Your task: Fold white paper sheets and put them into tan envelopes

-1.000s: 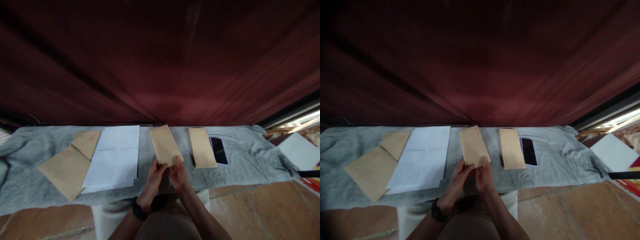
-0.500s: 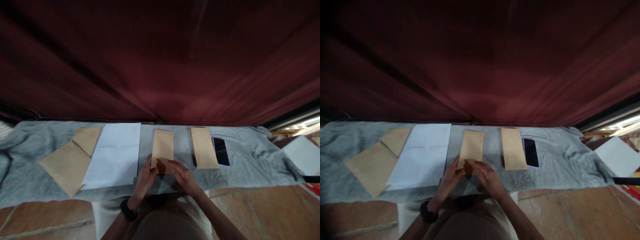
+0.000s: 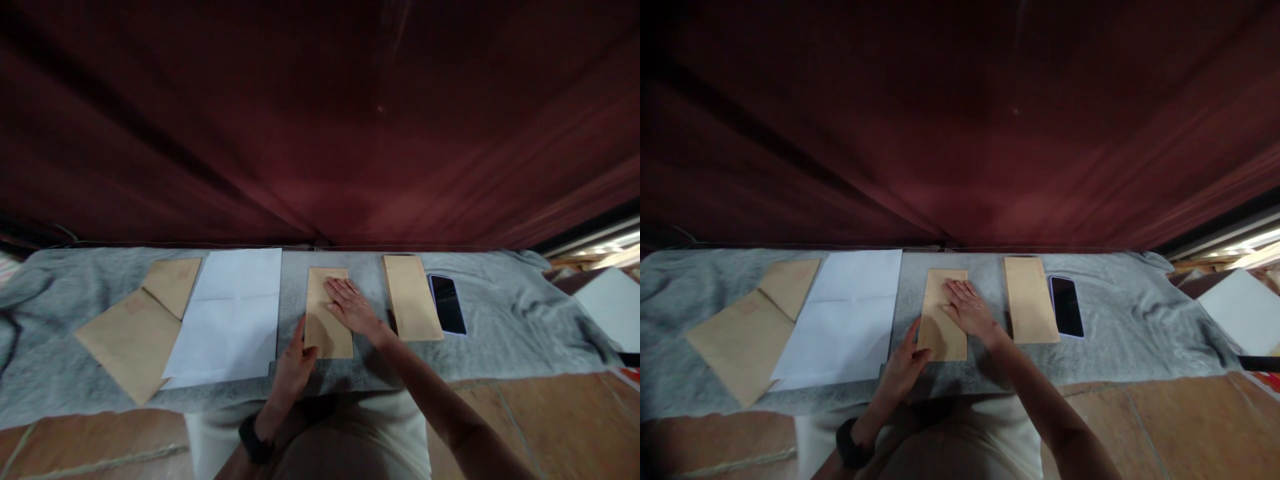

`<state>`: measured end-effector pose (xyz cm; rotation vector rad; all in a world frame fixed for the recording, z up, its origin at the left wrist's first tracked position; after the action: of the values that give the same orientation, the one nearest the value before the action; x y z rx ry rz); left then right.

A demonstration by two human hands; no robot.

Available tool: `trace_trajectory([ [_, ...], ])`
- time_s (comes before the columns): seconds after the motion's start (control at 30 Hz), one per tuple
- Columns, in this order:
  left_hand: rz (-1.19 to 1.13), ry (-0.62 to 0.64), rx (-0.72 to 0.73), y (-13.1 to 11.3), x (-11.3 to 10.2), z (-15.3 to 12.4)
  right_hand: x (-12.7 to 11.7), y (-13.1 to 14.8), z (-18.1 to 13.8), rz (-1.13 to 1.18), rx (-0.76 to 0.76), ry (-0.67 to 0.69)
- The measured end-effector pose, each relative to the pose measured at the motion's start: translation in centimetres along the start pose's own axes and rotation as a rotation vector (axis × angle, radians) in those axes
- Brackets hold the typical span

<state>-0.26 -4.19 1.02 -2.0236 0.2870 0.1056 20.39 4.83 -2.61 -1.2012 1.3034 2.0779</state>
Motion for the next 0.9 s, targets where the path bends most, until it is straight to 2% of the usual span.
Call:
trace_trajectory([
  [0.17,-0.156,0.003,-0.039,-0.4,-0.3,0.0,-0.4,-1.2,1.6,0.002,0.06,-0.012],
  [0.33,-0.143,0.002,-0.043,-0.3,-0.3,0.1,-0.4,-0.3,1.1,0.009,0.073,-0.03],
  [0.57,-0.129,0.032,-0.075,0.6,-0.4,0.5,-0.4,3.4,-3.3,0.068,-0.006,0.024],
  [0.9,-0.314,0.009,-0.095,1.6,-0.4,1.0,0.1,7.5,-9.5,0.118,-0.094,0.19],
])
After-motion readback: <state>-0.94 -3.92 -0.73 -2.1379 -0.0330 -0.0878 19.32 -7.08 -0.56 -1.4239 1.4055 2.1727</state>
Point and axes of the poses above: each hand's wrist, its own z-axis towards the middle knuckle, its own x-axis out of the palm, y = z × x, the point moved 1 cm from there along z, towards the middle knuckle, and after that the axes turned 1 degree about z, right-handed, at the moved point
